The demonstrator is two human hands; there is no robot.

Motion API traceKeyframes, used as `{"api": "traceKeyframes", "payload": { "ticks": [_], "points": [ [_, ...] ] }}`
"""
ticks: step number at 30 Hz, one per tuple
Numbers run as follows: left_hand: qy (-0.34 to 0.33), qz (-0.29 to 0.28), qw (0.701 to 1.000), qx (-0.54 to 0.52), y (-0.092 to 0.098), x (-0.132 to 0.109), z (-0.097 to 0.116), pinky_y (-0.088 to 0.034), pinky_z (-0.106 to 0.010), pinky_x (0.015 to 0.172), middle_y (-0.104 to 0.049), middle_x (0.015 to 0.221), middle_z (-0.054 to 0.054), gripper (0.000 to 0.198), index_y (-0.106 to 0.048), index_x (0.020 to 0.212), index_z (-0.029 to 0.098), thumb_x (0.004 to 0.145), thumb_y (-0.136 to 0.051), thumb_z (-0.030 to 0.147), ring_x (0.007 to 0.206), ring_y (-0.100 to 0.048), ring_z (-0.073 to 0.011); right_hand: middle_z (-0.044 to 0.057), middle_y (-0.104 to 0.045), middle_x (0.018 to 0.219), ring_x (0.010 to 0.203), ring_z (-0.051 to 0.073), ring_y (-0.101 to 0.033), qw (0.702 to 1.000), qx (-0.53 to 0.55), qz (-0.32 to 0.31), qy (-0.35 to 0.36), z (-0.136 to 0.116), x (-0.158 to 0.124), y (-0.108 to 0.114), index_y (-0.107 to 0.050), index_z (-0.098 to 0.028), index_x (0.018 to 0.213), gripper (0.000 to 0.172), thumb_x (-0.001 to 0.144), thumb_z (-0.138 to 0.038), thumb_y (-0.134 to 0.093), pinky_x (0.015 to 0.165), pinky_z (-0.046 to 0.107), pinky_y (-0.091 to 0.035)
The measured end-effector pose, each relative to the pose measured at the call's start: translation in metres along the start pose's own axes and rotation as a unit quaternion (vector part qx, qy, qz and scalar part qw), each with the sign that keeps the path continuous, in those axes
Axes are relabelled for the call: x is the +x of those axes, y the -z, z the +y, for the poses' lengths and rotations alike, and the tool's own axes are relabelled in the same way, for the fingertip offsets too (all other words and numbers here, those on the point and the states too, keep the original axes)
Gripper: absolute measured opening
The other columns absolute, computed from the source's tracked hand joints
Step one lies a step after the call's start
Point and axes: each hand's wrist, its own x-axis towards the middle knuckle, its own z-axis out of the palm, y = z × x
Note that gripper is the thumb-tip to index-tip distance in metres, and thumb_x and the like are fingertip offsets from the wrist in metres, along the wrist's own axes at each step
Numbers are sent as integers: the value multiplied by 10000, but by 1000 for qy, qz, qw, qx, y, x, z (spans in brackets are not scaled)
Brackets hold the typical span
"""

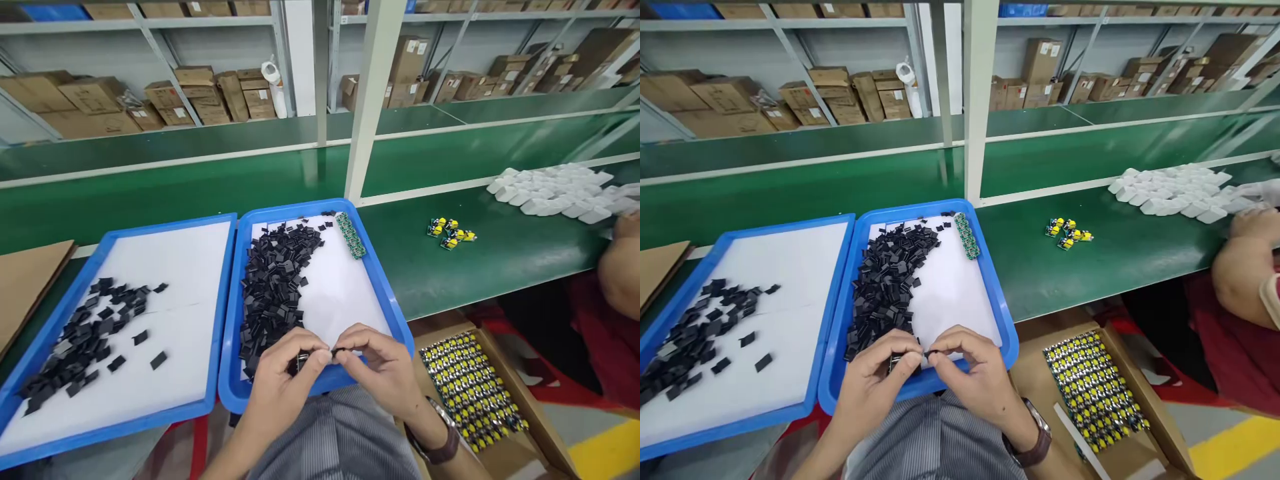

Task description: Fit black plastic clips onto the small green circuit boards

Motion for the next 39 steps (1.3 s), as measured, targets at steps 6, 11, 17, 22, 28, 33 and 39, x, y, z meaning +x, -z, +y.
{"api": "traceKeyframes", "payload": {
  "ticks": [6, 11, 17, 22, 28, 33, 39],
  "points": [
    [172, 42, 941, -288, 3, 3, -7, -505, -263, 614, -696, 865, -91, 540, -787, 926, 133, 1026, -522, 593, 704, -609, -153, 35, -721, 800, 685, 174, -708, 997, -22, 76, -20, -1, -8, -1, -749, -226, 921, 78, 968, -198, -693, 649, 299, -598],
    [187, 5, 918, -350, 9, -4, -13, -577, -399, 1007, -699, 1323, -134, 471, -701, 1368, 212, 924, -756, 359, 1283, -624, -297, 63, -761, 952, 912, 205, -743, 998, -32, 53, -13, 3, -7, -7, -764, -244, 967, 106, 950, -162, -698, 816, 318, -629],
    [149, -28, 943, -296, 10, -14, -21, -545, -473, 1127, -653, 1447, -110, 544, -585, 1478, 269, 958, -739, 308, 1345, -624, -284, 50, -783, 951, 884, 194, -755, 998, -19, 57, -27, 5, -6, -13, -790, -263, 1046, 162, 930, -163, -738, 807, 309, -650],
    [130, -17, 942, -310, 10, -16, -25, -566, -451, 1109, -710, 1353, -107, 424, -649, 1370, 245, 958, -739, 285, 1277, -677, -266, 44, -770, 897, 853, 189, -739, 998, -17, 60, -32, 4, -3, -20, -805, -253, 973, 115, 936, -169, -737, 771, 304, -641],
    [124, -4, 951, -283, 13, -17, -26, -589, -383, 1055, -699, 1362, -109, 407, -650, 1364, 248, 968, -727, 304, 1220, -694, -254, 42, -755, 887, 817, 189, -724, 996, -36, 82, -29, 12, -3, -25, -799, -249, 1001, 98, 935, -193, -753, 723, 302, -624],
    [124, -9, 947, -295, 15, -20, -32, -612, -317, 918, -757, 1164, -74, 329, -658, 1353, 256, 1034, -637, 334, 897, -748, -165, 69, -769, 973, 907, 225, -729, 995, -86, 44, 17, 5, -4, -25, -780, -269, 1119, 203, 977, -155, -692, 762, 357, -629],
    [134, -45, 935, -327, 15, -19, -33, -623, -292, 836, -752, 957, -37, 416, -661, 1398, 274, 985, -716, 273, 875, -722, -157, 58, -743, 930, 851, 210, -716, 993, -111, 25, 43, -4, 1, -28, -761, -260, 1078, 212, 971, -100, -671, 722, 348, -611]
  ]
}}
